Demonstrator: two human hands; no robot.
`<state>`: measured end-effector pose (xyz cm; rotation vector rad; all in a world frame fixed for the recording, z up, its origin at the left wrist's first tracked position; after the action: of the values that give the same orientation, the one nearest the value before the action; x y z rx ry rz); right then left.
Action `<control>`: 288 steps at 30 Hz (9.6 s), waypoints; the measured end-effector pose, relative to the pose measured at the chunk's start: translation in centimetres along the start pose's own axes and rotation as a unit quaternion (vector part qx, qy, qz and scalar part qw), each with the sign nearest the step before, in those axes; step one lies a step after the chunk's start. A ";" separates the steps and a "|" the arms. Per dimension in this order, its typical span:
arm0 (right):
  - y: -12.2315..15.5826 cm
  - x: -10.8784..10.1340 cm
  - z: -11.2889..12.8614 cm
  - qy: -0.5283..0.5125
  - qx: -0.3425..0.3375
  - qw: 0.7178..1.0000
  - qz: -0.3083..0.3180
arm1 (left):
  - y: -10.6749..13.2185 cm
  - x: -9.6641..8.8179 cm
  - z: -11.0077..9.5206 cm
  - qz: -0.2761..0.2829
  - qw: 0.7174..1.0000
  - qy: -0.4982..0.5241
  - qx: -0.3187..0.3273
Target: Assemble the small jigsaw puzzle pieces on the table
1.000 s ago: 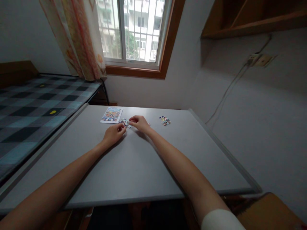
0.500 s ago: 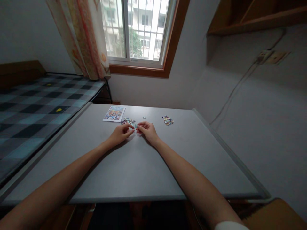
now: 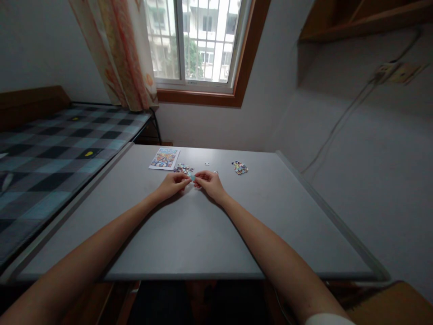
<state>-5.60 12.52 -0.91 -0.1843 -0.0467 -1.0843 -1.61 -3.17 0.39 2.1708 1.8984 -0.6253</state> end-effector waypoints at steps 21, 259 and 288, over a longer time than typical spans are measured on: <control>0.2 0.3 -0.3 0.095 -0.031 0.995 0.015 | -0.1 -0.4 -0.5 -0.021 0.999 0.043 -0.026; 0.6 0.7 0.7 0.237 -0.073 0.968 0.048 | -0.1 -0.7 -0.2 -0.034 0.997 0.067 0.004; 0.6 0.7 0.8 0.234 -0.067 0.969 0.047 | 0.0 -0.7 -0.4 -0.042 0.997 0.069 -0.006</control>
<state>-4.69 12.31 -0.11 -0.0472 0.4571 -1.0127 -1.62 -3.67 1.04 2.1891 2.0653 -0.4862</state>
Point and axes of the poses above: each hand's wrist, its own y-axis away from the middle knuckle, its own x-axis out of the palm, z = x × y, the point moved 4 cm from there along -y, towards the middle knuckle, and after that the axes turned 3 degrees about z, right-handed, at the moved point
